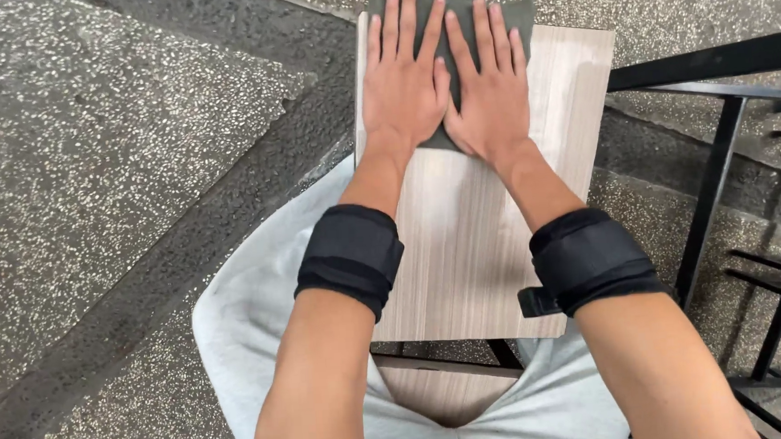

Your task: Folding and flattening a grey cloth multiple times on a wooden stool.

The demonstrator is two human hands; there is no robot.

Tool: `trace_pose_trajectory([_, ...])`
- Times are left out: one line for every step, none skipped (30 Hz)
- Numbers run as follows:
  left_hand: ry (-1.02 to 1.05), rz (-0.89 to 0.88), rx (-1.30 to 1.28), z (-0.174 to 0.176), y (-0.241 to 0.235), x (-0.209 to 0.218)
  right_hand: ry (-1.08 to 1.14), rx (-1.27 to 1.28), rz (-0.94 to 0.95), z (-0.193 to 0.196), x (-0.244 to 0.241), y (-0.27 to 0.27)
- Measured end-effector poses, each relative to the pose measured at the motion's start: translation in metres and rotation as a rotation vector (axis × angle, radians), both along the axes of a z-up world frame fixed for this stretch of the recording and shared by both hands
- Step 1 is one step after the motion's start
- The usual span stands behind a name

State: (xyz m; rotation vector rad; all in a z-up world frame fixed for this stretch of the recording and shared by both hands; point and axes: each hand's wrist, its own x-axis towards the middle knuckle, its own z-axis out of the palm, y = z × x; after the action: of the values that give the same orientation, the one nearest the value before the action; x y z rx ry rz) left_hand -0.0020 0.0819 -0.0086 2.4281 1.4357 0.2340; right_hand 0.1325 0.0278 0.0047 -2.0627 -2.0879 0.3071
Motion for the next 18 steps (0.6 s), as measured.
trace_pose_trajectory([0.008, 0.0, -0.003, -0.001, 0.006, 0.002, -0.003, 0.006, -0.002, -0.002, 0.002, 0.006])
trace_pose_trajectory([0.016, 0.0, -0.007, 0.0, 0.012, 0.004, -0.007, 0.012, -0.004, -0.003, 0.004, 0.011])
trace_pose_trajectory([0.012, -0.008, -0.008, -0.003, 0.014, 0.005, -0.011, 0.011, -0.012, -0.004, 0.005, 0.013])
trace_pose_trajectory([0.017, -0.001, 0.012, -0.005, 0.014, 0.006, -0.023, 0.018, -0.005, -0.003, 0.006, 0.014])
trace_pose_trajectory([0.023, 0.008, 0.035, -0.005, 0.015, 0.005, -0.034, 0.028, 0.005, -0.002, 0.004, 0.015])
trace_pose_trajectory([0.021, 0.002, 0.037, -0.007, 0.012, 0.004, -0.035, 0.03, -0.001, -0.004, 0.002, 0.011])
trace_pose_trajectory([0.014, 0.006, 0.049, -0.007, 0.013, 0.004, -0.03, 0.033, -0.002, -0.004, 0.002, 0.012])
trace_pose_trajectory([0.007, 0.009, 0.06, -0.005, 0.014, 0.004, -0.024, 0.037, -0.003, -0.004, 0.002, 0.012])
trace_pose_trajectory([0.002, 0.002, 0.073, -0.01, 0.009, 0.002, -0.029, 0.049, -0.011, -0.006, 0.001, 0.009])
trace_pose_trajectory([-0.018, 0.002, 0.096, -0.014, 0.005, 0.0, -0.026, 0.068, -0.006, -0.007, 0.0, 0.005])
trace_pose_trajectory([-0.037, 0.005, 0.123, -0.018, 0.002, -0.002, -0.023, 0.091, 0.001, -0.008, -0.001, 0.003])
trace_pose_trajectory([-0.04, -0.001, 0.14, -0.016, -0.004, -0.004, -0.026, 0.107, -0.005, -0.007, -0.003, -0.006])
trace_pose_trajectory([-0.053, -0.004, 0.13, -0.014, -0.012, -0.008, -0.011, 0.113, -0.006, -0.007, -0.007, -0.013])
trace_pose_trajectory([-0.065, -0.007, 0.12, -0.013, -0.019, -0.013, 0.003, 0.119, -0.006, -0.008, -0.011, -0.021])
trace_pose_trajectory([-0.065, -0.006, 0.127, -0.01, -0.033, -0.019, 0.003, 0.126, -0.005, -0.007, -0.017, -0.034])
trace_pose_trajectory([-0.062, -0.016, 0.109, -0.007, -0.047, -0.025, -0.001, 0.115, -0.011, -0.006, -0.023, -0.047])
trace_pose_trajectory([-0.063, -0.026, 0.099, -0.004, -0.058, -0.03, -0.01, 0.112, -0.018, -0.004, -0.028, -0.057])
trace_pose_trajectory([-0.067, -0.026, 0.114, -0.003, -0.073, -0.035, -0.014, 0.127, -0.017, -0.003, -0.032, -0.071])
